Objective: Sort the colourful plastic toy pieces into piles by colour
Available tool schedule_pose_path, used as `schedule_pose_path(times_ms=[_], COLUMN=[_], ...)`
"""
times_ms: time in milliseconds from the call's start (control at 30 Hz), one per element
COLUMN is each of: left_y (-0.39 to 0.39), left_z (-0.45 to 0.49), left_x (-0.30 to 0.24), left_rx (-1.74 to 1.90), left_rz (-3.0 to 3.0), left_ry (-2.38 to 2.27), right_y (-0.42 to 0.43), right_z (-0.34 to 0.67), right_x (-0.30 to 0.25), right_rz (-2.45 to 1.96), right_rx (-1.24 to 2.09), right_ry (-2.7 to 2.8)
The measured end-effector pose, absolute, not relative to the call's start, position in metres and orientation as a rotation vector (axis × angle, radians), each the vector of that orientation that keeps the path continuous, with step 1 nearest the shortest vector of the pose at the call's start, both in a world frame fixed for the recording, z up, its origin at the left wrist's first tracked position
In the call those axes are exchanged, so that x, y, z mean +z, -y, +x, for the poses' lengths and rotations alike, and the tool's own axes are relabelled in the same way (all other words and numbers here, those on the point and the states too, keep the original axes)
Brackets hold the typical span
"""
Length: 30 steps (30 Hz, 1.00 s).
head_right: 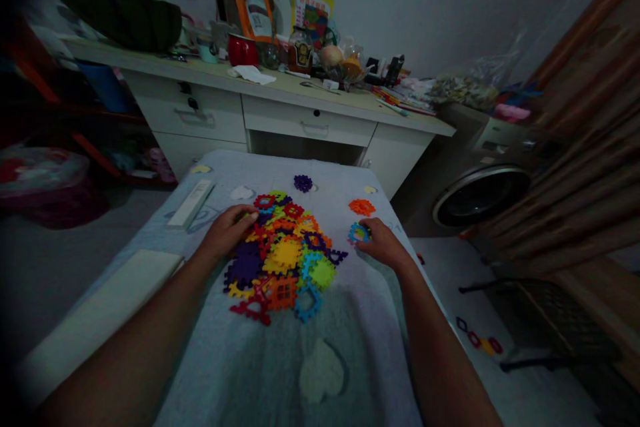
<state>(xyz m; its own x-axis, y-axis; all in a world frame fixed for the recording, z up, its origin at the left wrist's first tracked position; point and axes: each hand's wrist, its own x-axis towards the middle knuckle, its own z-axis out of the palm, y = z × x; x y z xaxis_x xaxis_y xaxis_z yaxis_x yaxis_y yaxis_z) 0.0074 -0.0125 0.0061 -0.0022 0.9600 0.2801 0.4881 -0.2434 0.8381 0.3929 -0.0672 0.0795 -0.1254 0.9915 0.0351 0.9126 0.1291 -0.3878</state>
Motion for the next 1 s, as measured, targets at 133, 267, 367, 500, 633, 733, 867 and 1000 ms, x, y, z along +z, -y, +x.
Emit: schedule_pose_path(times_ms=[133,267,367,500,633,733,867,1000], left_y=[0.013,0.013,0.013,0.013,0.014,0.014,0.013,0.014], left_z=[0.008,0.008,0.007,0.007,0.008,0.008,0.008,0.008], left_x=[0.007,0.009,0.009,0.010,0.012,0.012,0.011,0.012], left_rx=[1.173,1.155,1.142,1.138,1.129,1.131,1.141,1.157], left_rz=[1.767,1.752,1.749,1.750,1.768,1.757,1.745,1.743], left_ry=[-1.501,-1.512,-1.508,-1.510,-1.519,-1.521,-1.506,-1.513], right_y=[0.095,0.107,0.110,0.109,0.089,0.066,0.048,0.045], right_z=[0.412,0.416,0.417,0.422,0.422,0.410,0.393,0.390], right_x=[0.073,0.067,0.063,0.062,0.067,0.065,0.053,0.044], right_rz=[-1.871,-1.909,-1.957,-1.941,-1.978,-2.135,-2.282,-2.323], right_rx=[0.430,0.440,0.445,0.489,0.441,0.278,0.130,0.074], right_ry=[2.179,2.165,2.176,2.185,2.094,1.940,1.838,1.792])
